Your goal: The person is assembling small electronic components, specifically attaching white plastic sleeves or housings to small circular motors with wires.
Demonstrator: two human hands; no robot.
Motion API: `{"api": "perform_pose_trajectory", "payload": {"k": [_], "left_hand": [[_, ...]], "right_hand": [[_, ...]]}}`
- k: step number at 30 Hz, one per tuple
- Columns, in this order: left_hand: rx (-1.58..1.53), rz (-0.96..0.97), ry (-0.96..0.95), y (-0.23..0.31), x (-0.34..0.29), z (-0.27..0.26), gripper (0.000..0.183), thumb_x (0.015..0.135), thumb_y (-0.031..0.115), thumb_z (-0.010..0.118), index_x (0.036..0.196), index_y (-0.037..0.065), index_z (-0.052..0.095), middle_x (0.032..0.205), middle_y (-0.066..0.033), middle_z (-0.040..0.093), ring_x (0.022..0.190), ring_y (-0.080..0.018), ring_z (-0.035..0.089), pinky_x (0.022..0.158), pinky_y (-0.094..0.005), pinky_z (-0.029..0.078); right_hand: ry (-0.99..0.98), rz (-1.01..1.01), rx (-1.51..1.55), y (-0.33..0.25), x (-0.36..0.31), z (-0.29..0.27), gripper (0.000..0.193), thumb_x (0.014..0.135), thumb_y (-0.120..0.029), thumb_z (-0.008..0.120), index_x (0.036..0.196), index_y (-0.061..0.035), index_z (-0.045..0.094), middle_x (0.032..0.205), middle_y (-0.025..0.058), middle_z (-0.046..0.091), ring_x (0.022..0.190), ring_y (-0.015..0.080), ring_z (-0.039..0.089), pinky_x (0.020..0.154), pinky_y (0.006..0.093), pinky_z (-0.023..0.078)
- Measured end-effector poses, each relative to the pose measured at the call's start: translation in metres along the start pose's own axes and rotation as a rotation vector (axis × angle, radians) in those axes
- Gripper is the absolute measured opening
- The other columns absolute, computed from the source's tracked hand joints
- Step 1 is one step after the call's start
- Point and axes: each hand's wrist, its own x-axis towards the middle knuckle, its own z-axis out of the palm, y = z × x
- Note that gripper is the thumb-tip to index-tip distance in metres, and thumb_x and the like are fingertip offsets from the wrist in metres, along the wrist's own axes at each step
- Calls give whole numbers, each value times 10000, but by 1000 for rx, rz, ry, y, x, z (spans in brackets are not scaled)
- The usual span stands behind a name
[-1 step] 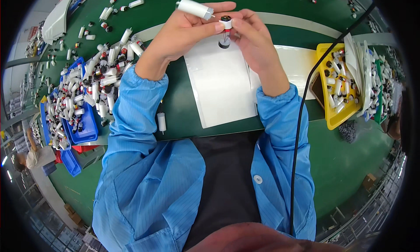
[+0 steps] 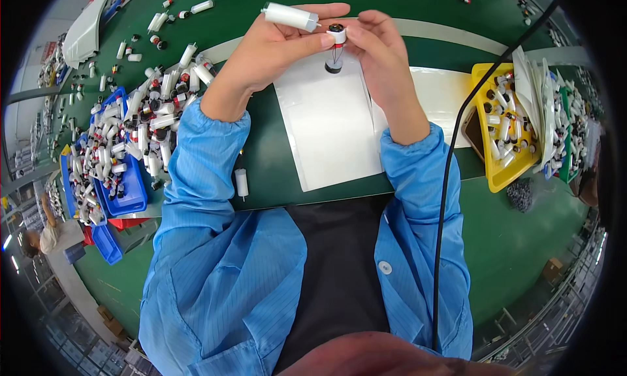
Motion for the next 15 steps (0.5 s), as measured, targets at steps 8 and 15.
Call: {"api": "perform_pose_trajectory", "payload": {"k": [8, 15], "left_hand": [[263, -80, -87, -8, -3, 7, 350, 891, 66, 725, 1226, -9, 658, 1085, -113, 723, 959, -133, 689, 858, -264, 550], [-73, -113, 23, -10, 2, 8, 438, 848, -19, 726, 1264, -35, 588, 1087, -134, 708, 1055, -206, 691, 935, -303, 546]], "right_hand": [[-58, -683, -816, -10, -15, 23, 319, 828, -119, 795, 1096, 6, 675, 1080, 64, 667, 908, 129, 623, 717, 255, 515], [38, -223, -100, -10, -11, 22, 262, 948, -50, 646, 1194, 27, 599, 950, 38, 655, 824, 81, 597, 713, 212, 496]]}}
